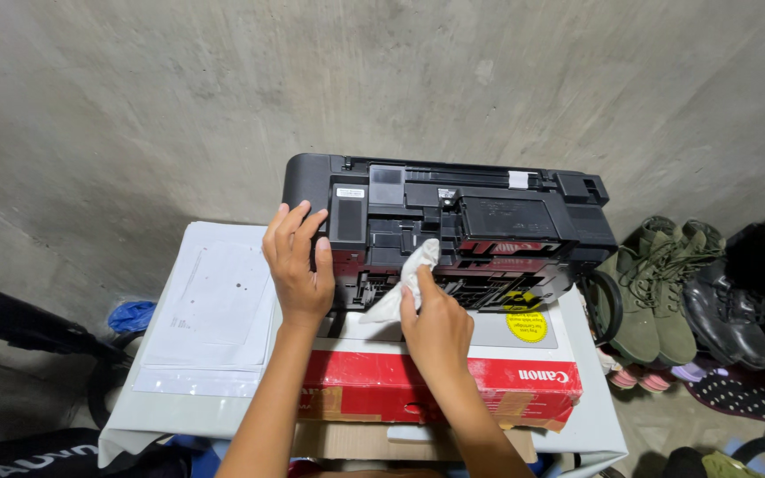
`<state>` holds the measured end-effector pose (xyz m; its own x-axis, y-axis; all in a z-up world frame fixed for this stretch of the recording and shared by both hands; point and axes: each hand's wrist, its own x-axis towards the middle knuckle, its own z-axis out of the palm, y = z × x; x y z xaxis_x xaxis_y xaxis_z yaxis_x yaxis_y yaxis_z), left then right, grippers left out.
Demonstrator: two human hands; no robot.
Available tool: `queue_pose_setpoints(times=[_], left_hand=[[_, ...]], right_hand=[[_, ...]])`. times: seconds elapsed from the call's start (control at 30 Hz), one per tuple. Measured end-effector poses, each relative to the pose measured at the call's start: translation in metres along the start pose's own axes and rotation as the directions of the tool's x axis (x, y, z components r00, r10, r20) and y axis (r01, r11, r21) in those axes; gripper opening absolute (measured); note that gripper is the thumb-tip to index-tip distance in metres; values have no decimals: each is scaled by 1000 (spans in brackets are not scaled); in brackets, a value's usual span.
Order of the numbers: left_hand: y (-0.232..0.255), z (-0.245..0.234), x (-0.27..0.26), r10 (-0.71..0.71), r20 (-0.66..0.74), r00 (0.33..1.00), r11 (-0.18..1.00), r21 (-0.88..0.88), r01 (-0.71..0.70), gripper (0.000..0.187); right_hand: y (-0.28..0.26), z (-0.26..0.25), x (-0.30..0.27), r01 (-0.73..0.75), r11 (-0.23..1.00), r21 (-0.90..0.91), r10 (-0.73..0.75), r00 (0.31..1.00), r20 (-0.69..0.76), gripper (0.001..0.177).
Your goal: The person wipes the exterior and interior surfaces of a Canon PIXMA printer with a white cloth. They open and close the scanner lid, rotate the printer to access different sides, and clean the top, front, and bottom surfaces.
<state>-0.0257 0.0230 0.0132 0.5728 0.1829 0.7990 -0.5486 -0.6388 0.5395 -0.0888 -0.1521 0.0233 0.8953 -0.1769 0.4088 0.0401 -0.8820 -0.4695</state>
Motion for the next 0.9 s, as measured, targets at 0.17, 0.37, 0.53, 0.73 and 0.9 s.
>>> queue_pose_setpoints(times=[0.17, 0.37, 0.53, 0.73, 0.9], left_hand=[[-3, -13, 3, -79, 33, 996, 982, -169, 83, 32], [4, -22, 1, -182, 22, 983, 946, -269, 181, 33], [1, -31, -5, -244, 34, 969, 918, -313, 243, 34], [6, -32, -64, -551, -16, 834, 817, -213, 536, 29], [-2, -26, -119, -724, 327, 607, 444, -453, 773, 28]], right_hand=[[-9, 22, -12, -84, 993, 88, 78, 995, 66, 48], [-24, 45, -32, 156, 944, 292, -154, 988, -29, 45], [-23, 70, -32, 219, 959, 179, -248, 955, 161, 36], [-15, 81, -61, 150, 915, 375, -245, 944, 221, 49], [-20, 73, -49, 66, 854, 516, -297, 876, 379, 50]])
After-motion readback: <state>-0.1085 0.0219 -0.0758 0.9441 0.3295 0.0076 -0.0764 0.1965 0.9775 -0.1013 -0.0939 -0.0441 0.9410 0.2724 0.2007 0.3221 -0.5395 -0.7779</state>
